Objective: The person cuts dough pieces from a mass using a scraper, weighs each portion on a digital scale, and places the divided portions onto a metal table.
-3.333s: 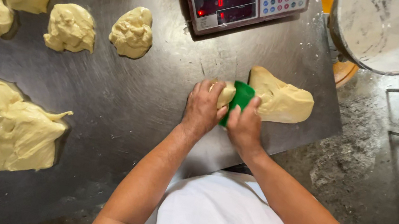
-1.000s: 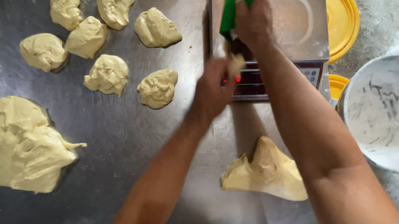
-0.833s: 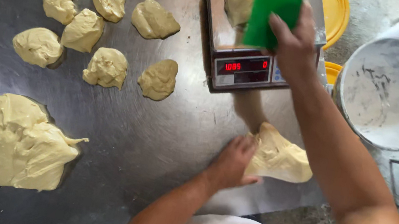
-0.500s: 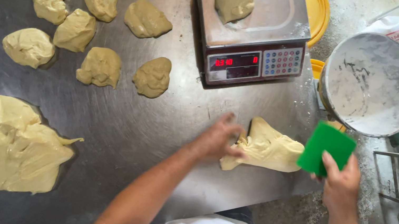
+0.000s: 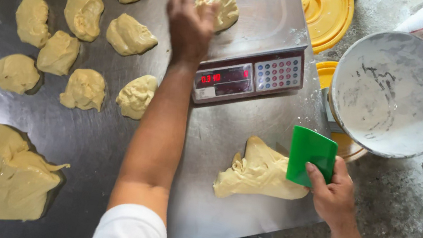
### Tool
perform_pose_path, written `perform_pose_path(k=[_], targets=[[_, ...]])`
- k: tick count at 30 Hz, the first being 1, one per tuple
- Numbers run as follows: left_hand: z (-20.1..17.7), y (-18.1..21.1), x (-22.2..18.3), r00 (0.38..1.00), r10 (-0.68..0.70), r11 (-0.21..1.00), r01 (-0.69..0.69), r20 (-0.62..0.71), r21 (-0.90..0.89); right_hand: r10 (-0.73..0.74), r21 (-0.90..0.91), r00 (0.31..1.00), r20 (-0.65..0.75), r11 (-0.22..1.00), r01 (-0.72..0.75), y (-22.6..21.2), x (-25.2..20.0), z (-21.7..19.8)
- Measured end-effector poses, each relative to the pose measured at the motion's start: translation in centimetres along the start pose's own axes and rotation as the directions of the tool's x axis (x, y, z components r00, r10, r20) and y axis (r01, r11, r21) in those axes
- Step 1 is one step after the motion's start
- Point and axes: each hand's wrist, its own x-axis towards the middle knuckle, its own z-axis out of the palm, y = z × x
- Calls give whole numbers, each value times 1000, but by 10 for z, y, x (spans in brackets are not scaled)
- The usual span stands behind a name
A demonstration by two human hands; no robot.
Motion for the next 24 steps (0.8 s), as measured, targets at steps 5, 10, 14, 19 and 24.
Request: perform_pose_path(k=[5, 10, 14, 19, 24], targets=[[-17, -42, 3, 945, -325, 916, 325, 40, -235, -65, 81, 993, 99, 995, 57, -45, 52, 20], [-9, -38, 6, 971, -125, 974, 160, 203, -161, -360, -147, 904, 230, 906, 397, -117, 130, 72], [-14, -39, -9, 910, -333, 905, 382, 247, -186, -549, -135, 758, 351, 772, 621, -154, 201, 143], [-18, -47, -29, 932, -315, 935, 337, 179, -108, -647, -327, 608, 460, 514, 793, -155, 289, 234], [-29, -43, -34, 948, -278, 946, 299, 156, -126, -677, -377, 629, 381, 508, 775, -122, 313, 278]])
